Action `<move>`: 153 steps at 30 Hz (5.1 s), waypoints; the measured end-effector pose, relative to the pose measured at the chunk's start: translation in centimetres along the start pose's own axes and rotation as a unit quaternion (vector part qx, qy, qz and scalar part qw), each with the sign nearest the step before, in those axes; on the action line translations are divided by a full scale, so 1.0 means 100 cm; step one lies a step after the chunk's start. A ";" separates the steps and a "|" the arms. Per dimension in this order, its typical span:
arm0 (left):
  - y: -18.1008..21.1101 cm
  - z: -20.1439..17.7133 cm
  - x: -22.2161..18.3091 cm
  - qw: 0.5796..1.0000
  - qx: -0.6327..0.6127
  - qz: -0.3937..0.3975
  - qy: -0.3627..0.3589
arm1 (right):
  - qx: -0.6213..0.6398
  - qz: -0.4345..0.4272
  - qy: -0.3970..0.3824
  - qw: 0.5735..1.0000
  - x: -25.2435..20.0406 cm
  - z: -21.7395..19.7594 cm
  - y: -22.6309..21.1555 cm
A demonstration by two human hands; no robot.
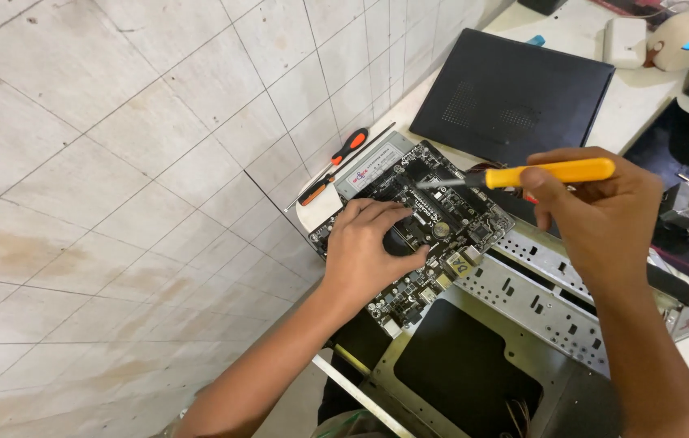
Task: Positioning a motherboard inside a computer case and securing it with screws using a screwdriver.
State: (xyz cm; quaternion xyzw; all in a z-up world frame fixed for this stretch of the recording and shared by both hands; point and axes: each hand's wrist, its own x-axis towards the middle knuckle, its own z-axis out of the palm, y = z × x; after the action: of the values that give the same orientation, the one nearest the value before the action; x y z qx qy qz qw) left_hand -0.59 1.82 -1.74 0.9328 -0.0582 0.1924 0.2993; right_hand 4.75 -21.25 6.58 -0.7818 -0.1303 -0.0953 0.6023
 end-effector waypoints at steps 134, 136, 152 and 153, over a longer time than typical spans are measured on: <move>0.006 -0.005 0.006 0.999 0.022 0.017 0.016 | 0.228 -0.146 -0.163 0.949 0.004 0.061 0.027; 0.007 -0.007 0.006 1.000 0.003 0.013 0.010 | 0.250 -0.095 -0.176 0.947 0.007 0.062 0.044; 0.015 -0.017 0.008 1.000 -0.011 0.027 0.007 | 0.257 -0.120 -0.196 0.939 0.008 0.057 0.025; 0.014 -0.017 0.007 1.000 -0.008 0.027 -0.001 | 0.277 -0.111 -0.222 0.928 0.009 0.061 0.037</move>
State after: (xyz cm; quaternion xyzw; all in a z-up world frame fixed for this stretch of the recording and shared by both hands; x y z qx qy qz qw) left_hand -0.75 1.67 0.53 0.9286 -0.0854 0.1991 0.3013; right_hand 6.76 -16.16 1.91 -0.5652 -0.3680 0.0539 0.7363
